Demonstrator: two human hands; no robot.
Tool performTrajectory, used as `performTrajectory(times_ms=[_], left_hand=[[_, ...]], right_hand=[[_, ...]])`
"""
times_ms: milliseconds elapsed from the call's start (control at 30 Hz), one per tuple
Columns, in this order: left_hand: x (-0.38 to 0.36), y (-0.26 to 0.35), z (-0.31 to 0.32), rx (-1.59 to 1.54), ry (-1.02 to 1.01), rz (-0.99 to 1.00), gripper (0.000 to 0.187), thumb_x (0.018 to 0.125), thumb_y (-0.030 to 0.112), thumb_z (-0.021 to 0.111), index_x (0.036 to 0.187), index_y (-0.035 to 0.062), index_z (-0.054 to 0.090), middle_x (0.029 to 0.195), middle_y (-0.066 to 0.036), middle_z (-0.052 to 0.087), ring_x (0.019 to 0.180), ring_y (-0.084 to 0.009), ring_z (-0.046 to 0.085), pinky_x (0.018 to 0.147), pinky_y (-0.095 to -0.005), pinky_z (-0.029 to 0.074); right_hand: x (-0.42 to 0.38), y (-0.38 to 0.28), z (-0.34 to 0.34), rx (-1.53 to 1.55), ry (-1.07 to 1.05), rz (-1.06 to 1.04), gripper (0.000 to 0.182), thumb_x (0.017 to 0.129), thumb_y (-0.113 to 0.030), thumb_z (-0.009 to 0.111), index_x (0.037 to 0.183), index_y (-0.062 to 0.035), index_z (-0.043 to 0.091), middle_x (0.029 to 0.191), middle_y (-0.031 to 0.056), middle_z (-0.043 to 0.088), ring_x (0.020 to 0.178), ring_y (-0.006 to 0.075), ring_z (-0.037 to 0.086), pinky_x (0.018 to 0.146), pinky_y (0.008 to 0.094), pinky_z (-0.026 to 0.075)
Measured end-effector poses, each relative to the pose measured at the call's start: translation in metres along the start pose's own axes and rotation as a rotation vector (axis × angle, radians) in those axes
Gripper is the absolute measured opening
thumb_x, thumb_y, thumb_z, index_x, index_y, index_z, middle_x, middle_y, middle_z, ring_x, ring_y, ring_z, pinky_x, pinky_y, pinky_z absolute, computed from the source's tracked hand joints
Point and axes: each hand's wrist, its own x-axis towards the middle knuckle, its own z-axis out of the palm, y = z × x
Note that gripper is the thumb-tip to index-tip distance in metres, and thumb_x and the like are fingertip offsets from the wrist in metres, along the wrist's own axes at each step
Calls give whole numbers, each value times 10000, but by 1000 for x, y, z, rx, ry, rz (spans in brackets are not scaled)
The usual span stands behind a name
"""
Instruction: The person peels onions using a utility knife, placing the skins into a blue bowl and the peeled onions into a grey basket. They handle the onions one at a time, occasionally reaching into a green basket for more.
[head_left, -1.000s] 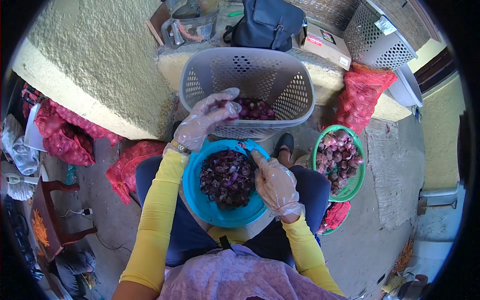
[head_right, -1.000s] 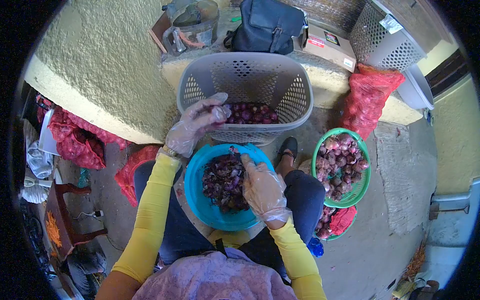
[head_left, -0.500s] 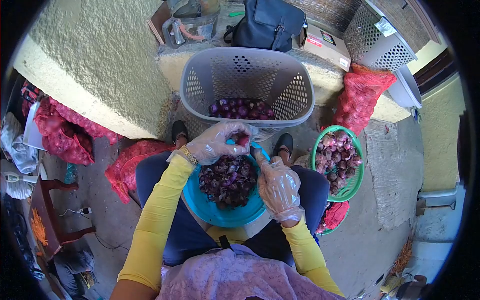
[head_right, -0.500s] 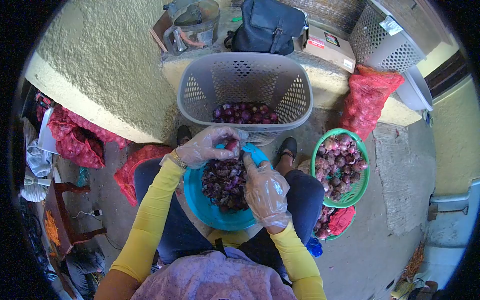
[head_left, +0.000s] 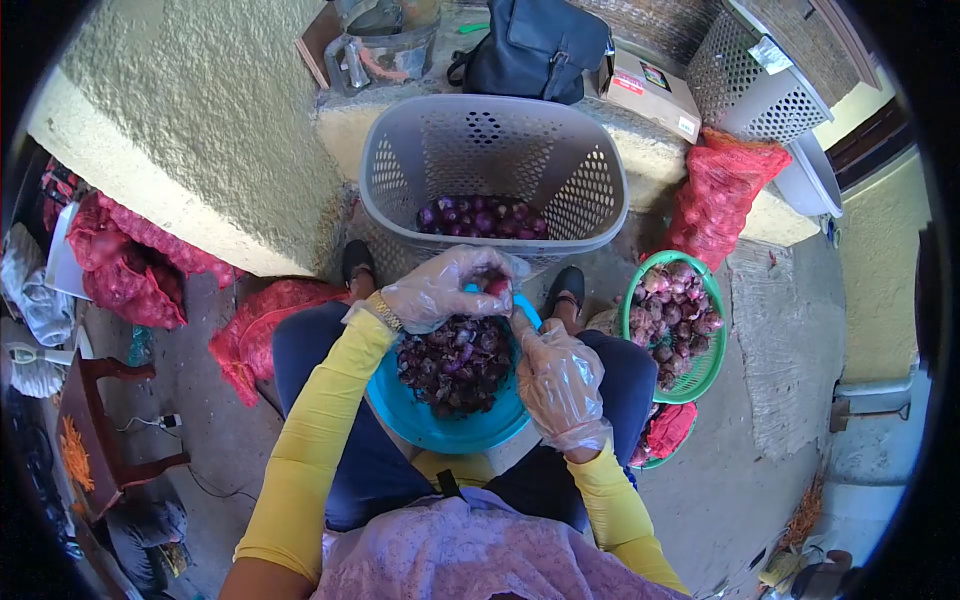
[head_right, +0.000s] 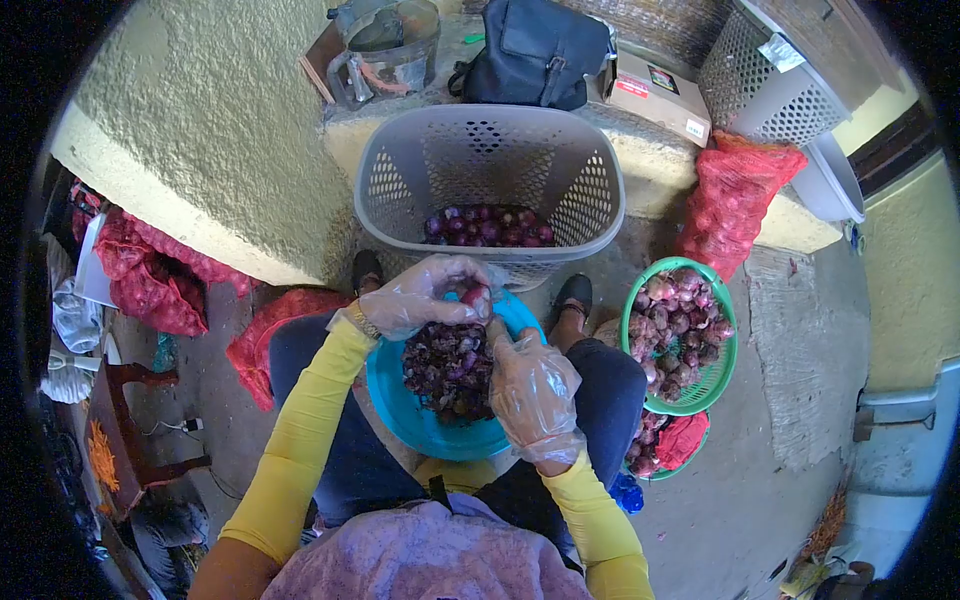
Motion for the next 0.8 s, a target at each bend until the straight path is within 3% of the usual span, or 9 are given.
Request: performTrajectory(times_ms=[100,167,300,500,567,633,800], left_hand=[[-1,-3,-12,50,-9,-45,564,875,149,823,1364,8,578,1125,-50,626,1049,-143,608,979,-333,517],[-4,-1,-21,133,23,-11,561,872,155,823,1355,6,579,1103,-49,622,1038,-145,607,993,-338,511],[-10,14,-23,61,97,-14,591,864,162,830,1371,2,573,1071,-48,612,1035,-150,605,1005,-338,509],[-7,19,-3,-70,13,20,493,885,126,807,1311,10,588,1120,-54,625,1069,-157,612,1023,-346,503],[-4,12,1,-48,-25,-17,469,893,124,801,1298,16,591,1136,-56,628,1073,-159,614,1030,-347,499],[-1,5,-1,142,-60,-50,439,906,129,798,1281,30,593,1157,-54,635,1075,-162,616,1043,-353,489],[-7,5,-19,152,-15,-44,461,906,108,786,1312,19,587,1142,-60,633,1062,-154,610,1035,-350,488]], right_hand=[[0,1,-3,31,2,-3,513,831,-53,653,1334,-141,696,823,161,602,672,349,633,632,457,507],[-4,5,-3,-28,-45,15,520,838,-94,661,1356,-136,661,941,151,626,732,326,667,645,456,530],[-6,6,-11,-62,-6,3,513,839,-99,667,1351,-134,661,914,147,610,723,321,660,633,450,515],[-7,6,-10,-52,-57,-7,522,832,-110,678,1353,-129,656,943,147,614,743,317,664,641,442,518],[-4,-1,-12,-11,33,-8,487,821,-49,669,1293,-156,727,832,180,629,642,341,633,605,457,506],[-2,-3,-13,-6,29,-14,487,822,-48,670,1293,-157,727,813,174,625,642,337,632,608,456,506],[-6,-1,-12,-14,37,-29,495,821,-49,673,1300,-162,726,760,164,611,644,327,632,604,453,505]])
